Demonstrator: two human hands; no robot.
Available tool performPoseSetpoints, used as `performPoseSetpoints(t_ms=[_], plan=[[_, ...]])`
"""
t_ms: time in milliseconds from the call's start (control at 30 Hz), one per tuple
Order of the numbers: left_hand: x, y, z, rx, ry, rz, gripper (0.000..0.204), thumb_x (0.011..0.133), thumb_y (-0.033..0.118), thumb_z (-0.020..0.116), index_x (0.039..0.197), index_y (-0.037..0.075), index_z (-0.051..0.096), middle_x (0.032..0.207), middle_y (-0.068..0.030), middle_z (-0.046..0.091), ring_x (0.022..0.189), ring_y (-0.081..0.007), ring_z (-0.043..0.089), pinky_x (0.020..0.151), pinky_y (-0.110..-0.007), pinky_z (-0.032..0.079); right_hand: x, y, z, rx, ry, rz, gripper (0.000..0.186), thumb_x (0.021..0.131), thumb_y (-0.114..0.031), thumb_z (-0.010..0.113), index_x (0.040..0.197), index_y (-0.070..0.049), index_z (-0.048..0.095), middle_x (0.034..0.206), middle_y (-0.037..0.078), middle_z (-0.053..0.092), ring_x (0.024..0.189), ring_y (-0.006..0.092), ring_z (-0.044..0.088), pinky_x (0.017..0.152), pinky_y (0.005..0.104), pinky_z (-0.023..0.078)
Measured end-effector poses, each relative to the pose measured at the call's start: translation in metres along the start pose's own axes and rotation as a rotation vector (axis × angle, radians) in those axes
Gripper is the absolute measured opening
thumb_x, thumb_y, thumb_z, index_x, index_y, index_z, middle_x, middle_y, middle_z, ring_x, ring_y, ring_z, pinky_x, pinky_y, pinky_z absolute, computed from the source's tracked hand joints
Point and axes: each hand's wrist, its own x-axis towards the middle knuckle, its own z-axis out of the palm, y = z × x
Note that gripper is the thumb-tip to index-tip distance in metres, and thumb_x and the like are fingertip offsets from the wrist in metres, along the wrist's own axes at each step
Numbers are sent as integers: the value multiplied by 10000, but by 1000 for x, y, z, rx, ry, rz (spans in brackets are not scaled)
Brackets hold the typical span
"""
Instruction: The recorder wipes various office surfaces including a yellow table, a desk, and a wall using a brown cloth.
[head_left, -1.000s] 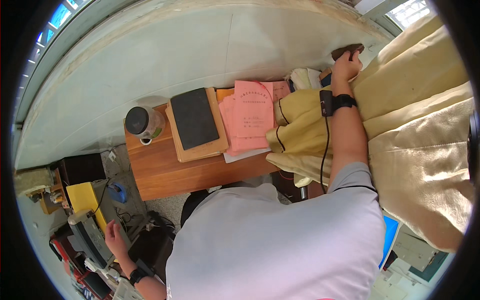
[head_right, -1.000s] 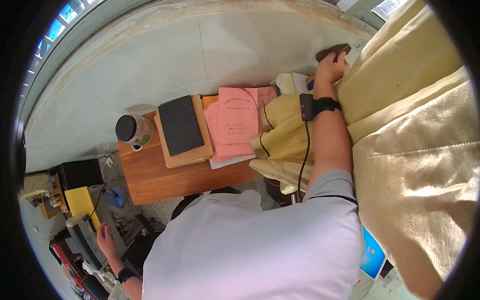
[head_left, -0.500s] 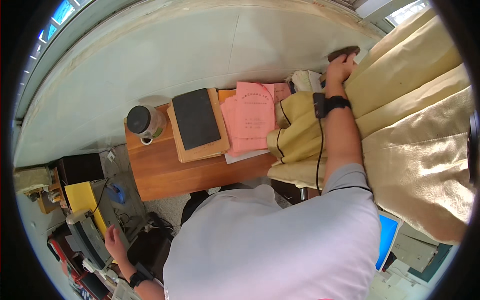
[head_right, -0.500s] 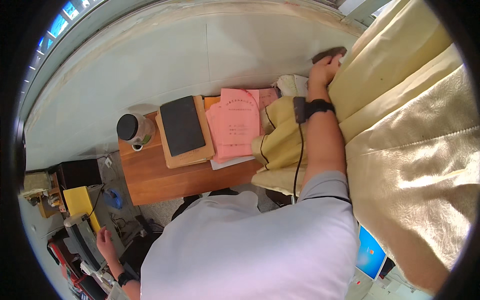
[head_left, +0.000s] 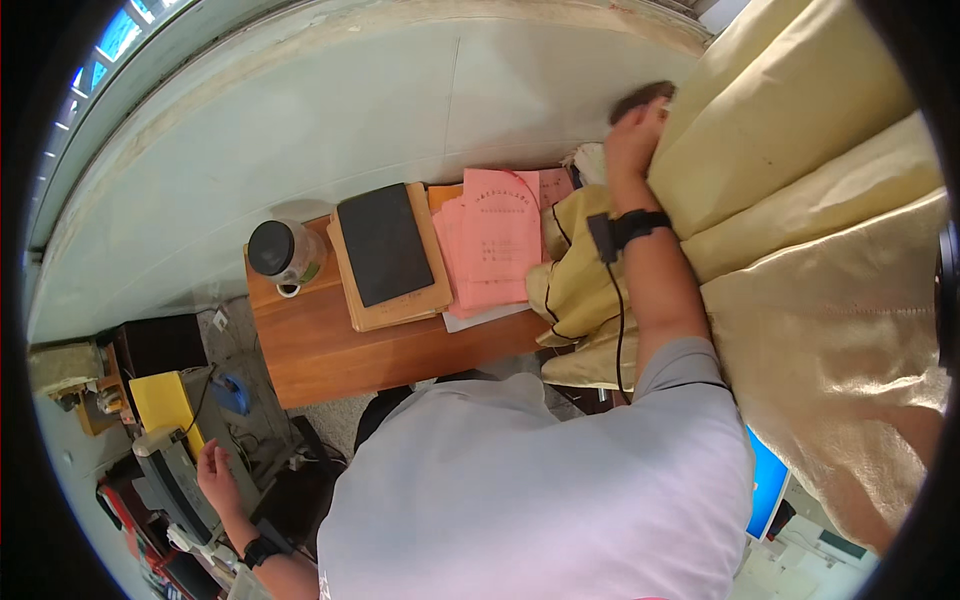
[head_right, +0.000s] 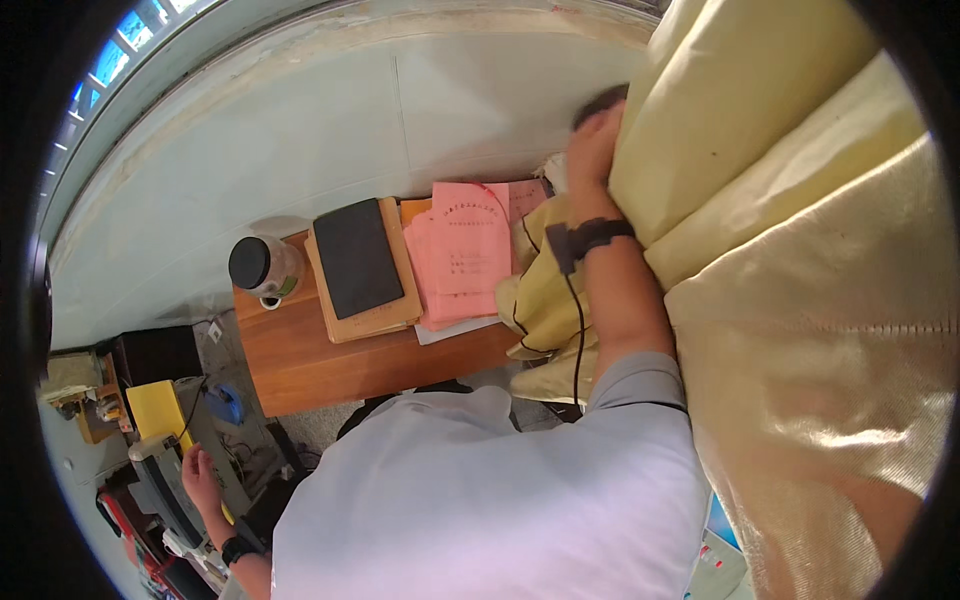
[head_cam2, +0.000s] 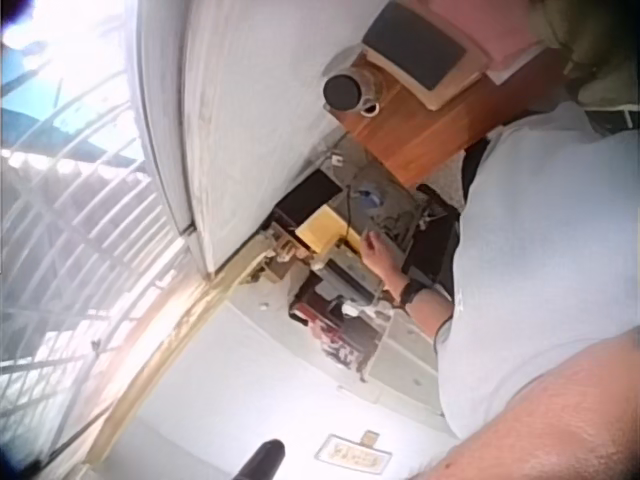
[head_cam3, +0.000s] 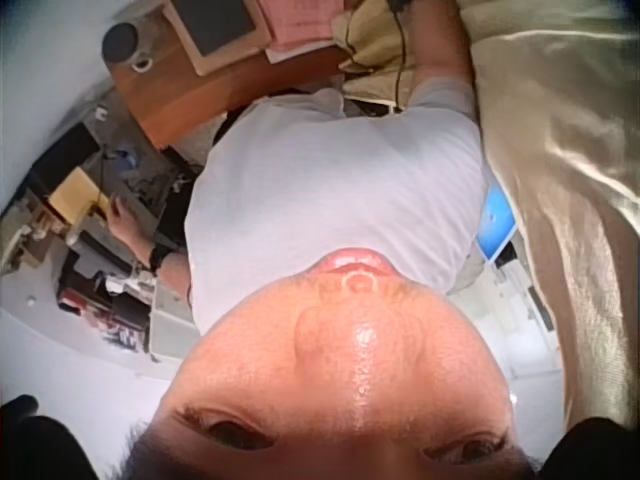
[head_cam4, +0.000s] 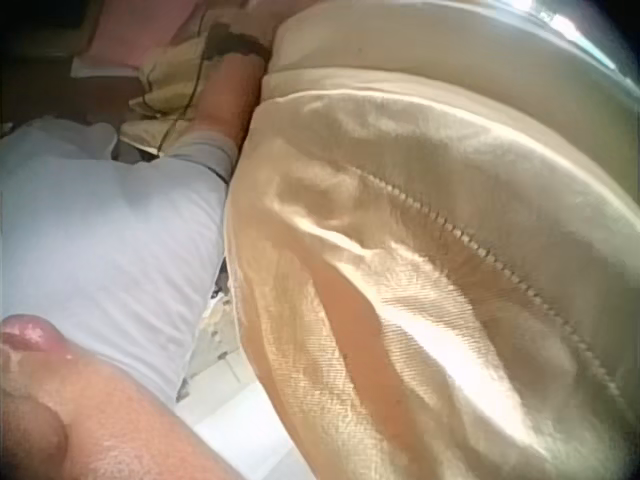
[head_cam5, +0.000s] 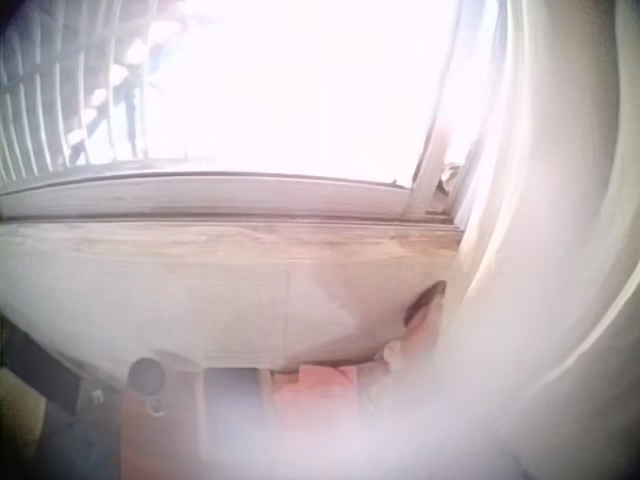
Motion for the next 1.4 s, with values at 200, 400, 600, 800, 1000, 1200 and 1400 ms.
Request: performPoseSetpoints(t_ms=[200,400,600,800,1000,1200,1400], plan=[[-2,-21,-1,36,17,-21,284,1026,203,587,1223,7,646,975,-32,669,913,-118,624,802,-279,494,-26,-34,-11,71,-150,-247,502,919,-29,559,1413,18,483,1192,244,520,1051,415,559,853,485,495],[10,-5,7,-40,-21,5,279,1026,219,592,1212,22,659,981,-21,677,899,-119,622,806,-284,498,-5,-19,-2,24,-26,95,509,898,-30,574,1398,23,492,1185,258,525,1030,425,569,898,467,496],[3,2,13,-118,-6,-17,286,1018,203,614,1201,-15,639,969,-37,662,911,-124,624,842,-269,494,-30,-33,-10,86,-204,-190,492,925,-22,549,1407,44,477,1205,258,522,1056,429,568,923,455,486],[1,8,11,-114,-14,-9,287,1019,197,609,1208,-18,637,988,-36,664,919,-117,627,844,-264,497,4,-11,-12,75,-60,121,497,932,-15,539,1419,44,460,1287,282,485,1147,447,520,976,472,450],[-1,-5,14,-117,-9,-29,294,1020,196,605,1219,-18,632,960,-42,673,912,-116,627,839,-264,496,-44,-45,-9,196,-338,-165,451,945,-21,533,1392,23,491,1266,276,497,1103,432,528,972,463,449],[-6,-6,11,-90,-2,-30,300,1016,201,612,1217,-20,633,984,-48,673,905,-117,629,828,-264,498,-10,-10,0,125,-27,91,462,957,-51,524,1410,31,480,1251,266,498,1088,430,535,951,466,458],[-11,-25,13,-129,4,-80,294,1018,219,608,1202,-8,644,953,-32,664,890,-115,620,816,-265,492,-15,-12,-2,226,-21,-53,479,968,-105,527,1424,36,488,1269,280,506,1050,412,570,937,448,477]])
